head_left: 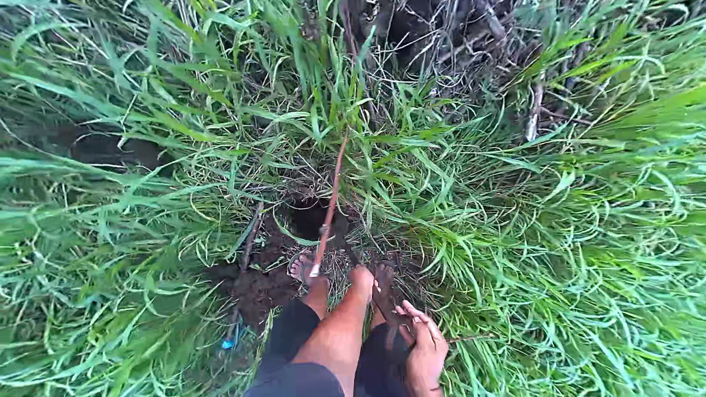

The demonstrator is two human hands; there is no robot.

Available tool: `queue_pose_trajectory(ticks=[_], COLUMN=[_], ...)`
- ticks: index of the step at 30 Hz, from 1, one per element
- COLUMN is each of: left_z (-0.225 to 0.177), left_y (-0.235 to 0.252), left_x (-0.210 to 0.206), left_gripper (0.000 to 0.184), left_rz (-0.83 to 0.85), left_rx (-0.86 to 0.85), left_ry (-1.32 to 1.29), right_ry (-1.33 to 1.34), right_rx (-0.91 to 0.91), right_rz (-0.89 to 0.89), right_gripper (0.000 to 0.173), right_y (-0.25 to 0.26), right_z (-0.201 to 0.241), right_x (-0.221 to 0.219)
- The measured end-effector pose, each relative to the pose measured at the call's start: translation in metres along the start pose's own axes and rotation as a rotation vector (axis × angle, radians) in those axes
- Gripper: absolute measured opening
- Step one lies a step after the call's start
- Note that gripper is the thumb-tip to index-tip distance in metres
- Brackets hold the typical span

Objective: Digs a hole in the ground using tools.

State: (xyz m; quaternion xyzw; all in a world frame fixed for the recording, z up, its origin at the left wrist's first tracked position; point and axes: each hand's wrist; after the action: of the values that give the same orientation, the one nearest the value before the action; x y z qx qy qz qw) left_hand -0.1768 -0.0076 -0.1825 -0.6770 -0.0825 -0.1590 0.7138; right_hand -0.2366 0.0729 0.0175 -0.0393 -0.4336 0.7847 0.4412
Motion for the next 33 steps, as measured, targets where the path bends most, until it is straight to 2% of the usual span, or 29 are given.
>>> queue_pose_trajectory(ticks=[6, 9, 11, 14, 17, 22, 30, 33], left_z=[0.027, 0.06, 0.086, 0.094, 0.114, 0.132, 0.163, 0.17], left_y=[0.031, 0.049, 0.064, 0.093, 0.116, 0.129, 0.157, 0.165], left_x=[-0.05, -0.059, -0.071, -0.088, -0.088, -0.103, -0.136, -0.14], left_gripper=[0.049, 0.051, 0.055, 0.059, 0.056, 0.059, 0.056, 0.059], left_rz=[-0.046, -0.089, -0.118, -0.127, -0.153, -0.163, -0.227, -0.151], left_rx=[-0.02, -0.086, -0.164, -0.238, -0.205, -0.27, -0.313, -0.289], left_ry=[-0.046, -0.055, 0.029, 0.116, 0.002, -0.024, -0.021, -0.001], right_ry=[0.109, 0.106, 0.116, 0.184, 0.21, 0.231, -0.107, -0.318], right_rx=[0.007, 0.035, 0.004, -0.034, 0.002, 0.105, 0.038, -0.049], right_rz=[0.029, 0.023, -0.03, -0.037, 0.026, 0.025, -0.202, -0.291], right_gripper=[0.031, 0.032, 0.032, 0.033, 0.033, 0.033, 0.034, 0.04], right_y=[0.056, 0.063, 0.071, 0.098, 0.105, 0.126, 0.167, 0.185], right_z=[-0.046, -0.08, -0.114, -0.166, -0.207, -0.24, -0.287, -0.295], right_x=[0.048, 0.075, 0.097, 0.105, 0.116, 0.134, 0.165, 0.171])
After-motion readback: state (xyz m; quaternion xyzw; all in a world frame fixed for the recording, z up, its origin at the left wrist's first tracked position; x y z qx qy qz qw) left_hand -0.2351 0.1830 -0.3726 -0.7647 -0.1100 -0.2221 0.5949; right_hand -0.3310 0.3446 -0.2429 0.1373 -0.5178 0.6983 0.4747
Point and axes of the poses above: each hand's wrist, its own y-axis towards the middle knuckle, its own x-axis out of the back of the hand, z = x × y, and after that the axes turned 7 degrees about -y, right-handed
